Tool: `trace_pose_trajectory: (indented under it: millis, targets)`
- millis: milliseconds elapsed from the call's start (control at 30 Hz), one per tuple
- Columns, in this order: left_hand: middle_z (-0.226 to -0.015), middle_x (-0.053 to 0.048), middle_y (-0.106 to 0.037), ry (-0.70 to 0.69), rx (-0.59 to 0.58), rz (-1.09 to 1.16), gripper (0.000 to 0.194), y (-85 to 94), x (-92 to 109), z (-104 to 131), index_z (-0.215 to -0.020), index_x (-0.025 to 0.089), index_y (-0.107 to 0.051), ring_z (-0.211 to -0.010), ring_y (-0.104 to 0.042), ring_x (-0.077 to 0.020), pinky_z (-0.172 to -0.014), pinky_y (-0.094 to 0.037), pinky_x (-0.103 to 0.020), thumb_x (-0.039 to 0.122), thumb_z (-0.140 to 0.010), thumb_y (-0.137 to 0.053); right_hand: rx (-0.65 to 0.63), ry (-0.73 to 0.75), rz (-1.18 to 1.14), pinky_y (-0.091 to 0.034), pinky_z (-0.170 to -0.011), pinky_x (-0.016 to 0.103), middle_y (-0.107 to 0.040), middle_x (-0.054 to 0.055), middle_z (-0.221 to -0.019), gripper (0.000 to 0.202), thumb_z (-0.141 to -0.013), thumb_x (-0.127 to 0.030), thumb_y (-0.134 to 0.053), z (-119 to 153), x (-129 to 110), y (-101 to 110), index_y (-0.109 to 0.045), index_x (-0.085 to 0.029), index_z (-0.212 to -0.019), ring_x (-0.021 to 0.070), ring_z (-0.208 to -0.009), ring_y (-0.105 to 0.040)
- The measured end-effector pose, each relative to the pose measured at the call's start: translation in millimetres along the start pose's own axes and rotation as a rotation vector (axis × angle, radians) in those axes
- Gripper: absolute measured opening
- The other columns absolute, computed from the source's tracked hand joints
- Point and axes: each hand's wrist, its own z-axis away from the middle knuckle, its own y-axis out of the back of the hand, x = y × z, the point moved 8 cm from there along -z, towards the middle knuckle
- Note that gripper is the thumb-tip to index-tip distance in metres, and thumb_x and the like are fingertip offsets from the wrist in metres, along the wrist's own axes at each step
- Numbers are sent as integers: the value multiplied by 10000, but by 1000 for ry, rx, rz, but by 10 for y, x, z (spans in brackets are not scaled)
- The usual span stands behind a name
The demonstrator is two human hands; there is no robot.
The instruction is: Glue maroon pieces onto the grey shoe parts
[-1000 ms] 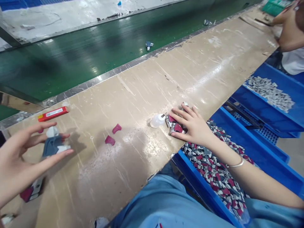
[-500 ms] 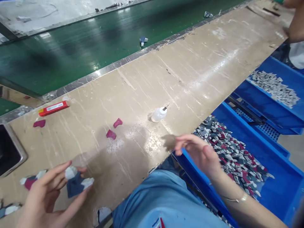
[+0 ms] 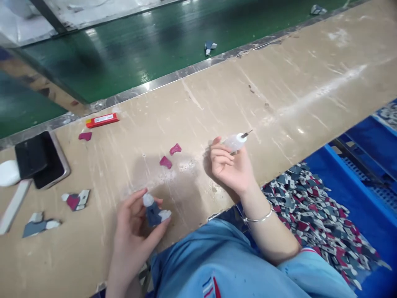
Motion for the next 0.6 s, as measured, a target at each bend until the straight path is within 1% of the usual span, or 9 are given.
trace_pose_trajectory:
  millis: [67, 133, 200, 233, 300, 333, 433, 500, 600]
  targets:
    - [-1122, -41, -814, 42, 17, 23, 597, -104, -47, -7, -1362, 293, -649, -1037, -832, -228, -911, -696, -322, 251, -836, -930, -28, 6, -1, -205, -527, 298, -153, -54, -754, 423, -1087, -584, -316, 44, 11, -79, -509, -279, -867, 196, -657, -46]
    - [-1179, -54, -791, 52, 56, 18, 601, -163, -79, -12, -1392, 289, -654, -1025, -811, -220, -891, -676, -319, 287, -849, -910, -50, 57, 45, -234, -494, 289, -243, -59, -696, 515, -1058, -726, -338, 129, 36, -190, -533, -284, -878, 166, -571, -136]
    - [-1208, -58, -762, 45, 77, -19, 598, -205, -93, -17, -1414, 287, -660, -913, -768, -183, -825, -646, -302, 283, -859, -882, -17, 201, 193, -296, -463, 294, -419, -46, -671, 578, -980, -853, -472, 243, 25, -266, -611, -295, -927, 147, -496, -286]
    - [-1229, -60, -748, 39, 74, -34, 601, -225, -95, -19, -1416, 289, -664, -872, -742, -168, -812, -633, -302, 264, -855, -878, 17, 285, 280, -335, -459, 304, -518, -29, -697, 586, -928, -882, -571, 306, 15, -288, -654, -302, -950, 151, -489, -375]
    - [-1280, -63, -728, 16, 65, -36, 602, -250, -78, -22, -1413, 296, -668, -839, -711, -153, -815, -623, -311, 224, -852, -873, 80, 415, 420, -424, -485, 335, -668, 18, -799, 583, -837, -882, -726, 416, 20, -314, -727, -313, -963, 191, -553, -552]
    - [-1293, -62, -722, 3, 67, -23, 604, -253, -64, -22, -1414, 301, -665, -843, -707, -152, -823, -623, -315, 208, -854, -870, 95, 441, 461, -474, -521, 359, -712, 42, -849, 577, -813, -872, -765, 452, 44, -320, -753, -313, -956, 224, -622, -629]
    - [-1243, -43, -709, -17, 66, 19, 612, -260, -33, -16, -1422, 307, -648, -841, -697, -151, -817, -627, -308, 170, -863, -854, 77, 465, 559, -579, -644, 436, -765, 87, -916, 568, -846, -860, -745, 508, 119, -347, -788, -307, -970, 312, -803, -745]
    - [-1232, -37, -701, -14, 59, 36, 618, -269, -28, -13, -1422, 307, -642, -833, -692, -149, -840, -640, -320, 149, -861, -849, 56, 488, 625, -600, -652, 460, -774, 93, -921, 578, -878, -866, -700, 535, 126, -380, -782, -305, -987, 326, -809, -762]
    - [-1292, -42, -700, -29, 53, 46, 614, -278, -15, -15, -1413, 304, -639, -843, -699, -149, -895, -653, -343, 140, -860, -848, 47, 521, 675, -592, -595, 455, -767, 85, -891, 596, -898, -882, -654, 556, 101, -428, -761, -299, -961, 314, -747, -752]
